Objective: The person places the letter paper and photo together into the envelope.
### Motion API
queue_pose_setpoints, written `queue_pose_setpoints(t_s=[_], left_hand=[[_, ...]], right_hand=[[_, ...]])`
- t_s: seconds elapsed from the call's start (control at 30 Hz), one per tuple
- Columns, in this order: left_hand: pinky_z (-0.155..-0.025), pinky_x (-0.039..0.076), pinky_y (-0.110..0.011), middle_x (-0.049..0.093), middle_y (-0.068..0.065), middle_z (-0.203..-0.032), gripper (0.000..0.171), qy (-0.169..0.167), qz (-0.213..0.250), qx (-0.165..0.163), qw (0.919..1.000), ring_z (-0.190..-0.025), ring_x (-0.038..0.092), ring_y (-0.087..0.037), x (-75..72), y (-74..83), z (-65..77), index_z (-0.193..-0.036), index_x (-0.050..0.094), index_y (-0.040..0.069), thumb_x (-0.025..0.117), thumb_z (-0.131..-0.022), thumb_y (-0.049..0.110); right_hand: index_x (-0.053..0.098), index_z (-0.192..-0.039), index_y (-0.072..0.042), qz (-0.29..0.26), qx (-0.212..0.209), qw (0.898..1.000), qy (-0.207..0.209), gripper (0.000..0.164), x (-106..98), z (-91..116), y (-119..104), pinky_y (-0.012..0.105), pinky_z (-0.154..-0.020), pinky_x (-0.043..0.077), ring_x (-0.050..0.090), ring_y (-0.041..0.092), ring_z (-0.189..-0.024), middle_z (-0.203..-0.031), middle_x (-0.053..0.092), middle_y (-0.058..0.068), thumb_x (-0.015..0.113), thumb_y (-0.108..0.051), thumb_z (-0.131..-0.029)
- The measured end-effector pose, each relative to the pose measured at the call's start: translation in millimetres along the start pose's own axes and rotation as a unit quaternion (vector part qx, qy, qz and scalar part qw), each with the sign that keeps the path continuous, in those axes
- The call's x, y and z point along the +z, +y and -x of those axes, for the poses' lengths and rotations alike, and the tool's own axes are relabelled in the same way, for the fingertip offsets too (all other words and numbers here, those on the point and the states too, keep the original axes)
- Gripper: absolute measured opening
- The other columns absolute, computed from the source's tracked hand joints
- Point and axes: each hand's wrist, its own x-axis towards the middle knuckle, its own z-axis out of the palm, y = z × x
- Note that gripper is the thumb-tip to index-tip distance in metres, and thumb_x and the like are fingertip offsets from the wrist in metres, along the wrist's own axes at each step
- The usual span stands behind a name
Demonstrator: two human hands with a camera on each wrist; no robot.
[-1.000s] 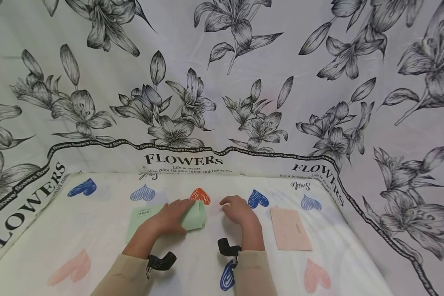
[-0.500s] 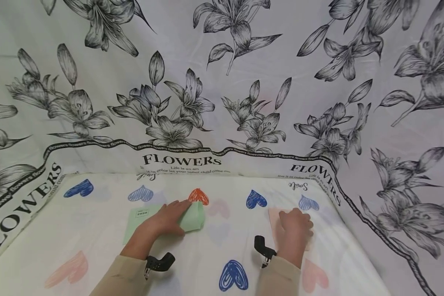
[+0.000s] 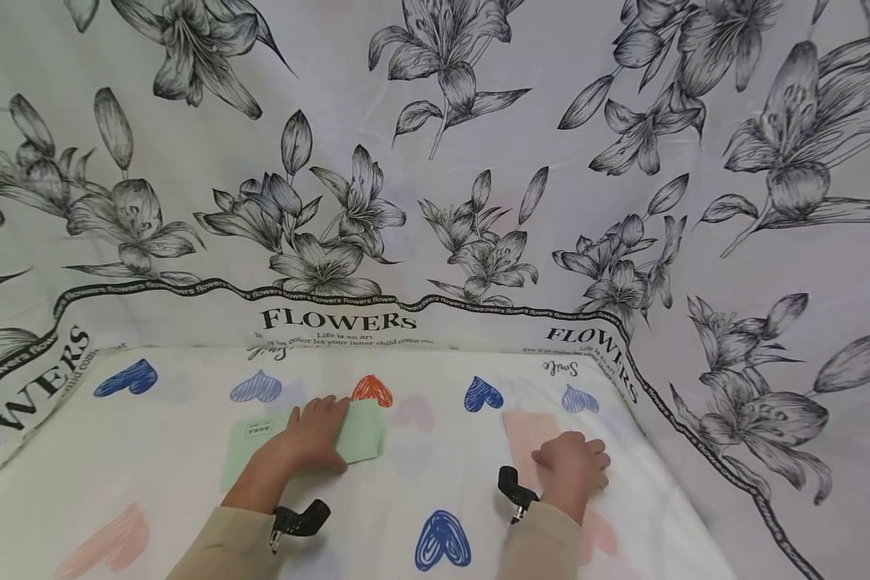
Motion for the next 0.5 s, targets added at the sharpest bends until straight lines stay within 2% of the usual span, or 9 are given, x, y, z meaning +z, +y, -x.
queue_pose_setpoints(t_s=[0.1, 0.27, 0.37, 0.5], left_hand=[[-0.116, 0.014, -0.074, 0.040, -0.032, -0.150, 0.108, 0.005, -0.010, -0.031, 0.9994, -0.141, 0.031, -0.053, 3.3, -8.8, 4.5, -0.152, 0.038, -0.008, 0.094, -0.067, 0.027], [-0.114, 0.020, -0.074, 0.043, -0.033, -0.145, 0.114, 0.001, -0.027, -0.066, 0.9975, -0.136, 0.036, -0.054, 9.4, -17.8, 10.0, -0.149, 0.039, -0.013, 0.096, -0.064, 0.037], [-0.113, 0.022, -0.075, 0.045, -0.031, -0.144, 0.114, 0.006, -0.030, -0.068, 0.9972, -0.134, 0.039, -0.053, 12.0, -16.6, 8.7, -0.147, 0.041, -0.013, 0.097, -0.063, 0.041], [-0.112, 0.022, -0.075, 0.048, -0.028, -0.142, 0.112, 0.005, -0.028, -0.060, 0.9978, -0.131, 0.043, -0.051, 13.7, -9.4, 5.1, -0.146, 0.045, -0.010, 0.097, -0.062, 0.041]], right_hand=[[0.060, -0.110, 0.016, 0.002, 0.004, 1.000, 0.002, 0.056, 16.6, -1.3, 0.9, 0.073, -0.094, 0.036, 0.030, 0.057, -0.112, -0.112, 0.030, 0.039, 0.080, -0.030, -0.085], [0.061, -0.111, 0.019, 0.016, 0.002, 1.000, 0.027, 0.076, 33.3, 4.5, 18.5, 0.070, -0.091, 0.039, 0.034, 0.056, -0.111, -0.110, 0.035, 0.039, 0.085, -0.045, -0.079], [0.059, -0.113, 0.020, 0.022, -0.002, 0.999, 0.036, 0.081, 31.4, 7.3, 24.9, 0.069, -0.090, 0.040, 0.036, 0.056, -0.109, -0.109, 0.036, 0.039, 0.085, -0.048, -0.078], [0.056, -0.118, 0.019, 0.022, -0.009, 1.000, -0.001, 0.063, 16.5, 9.6, 27.9, 0.073, -0.092, 0.038, 0.034, 0.059, -0.110, -0.112, 0.036, 0.042, 0.075, -0.033, -0.088]])
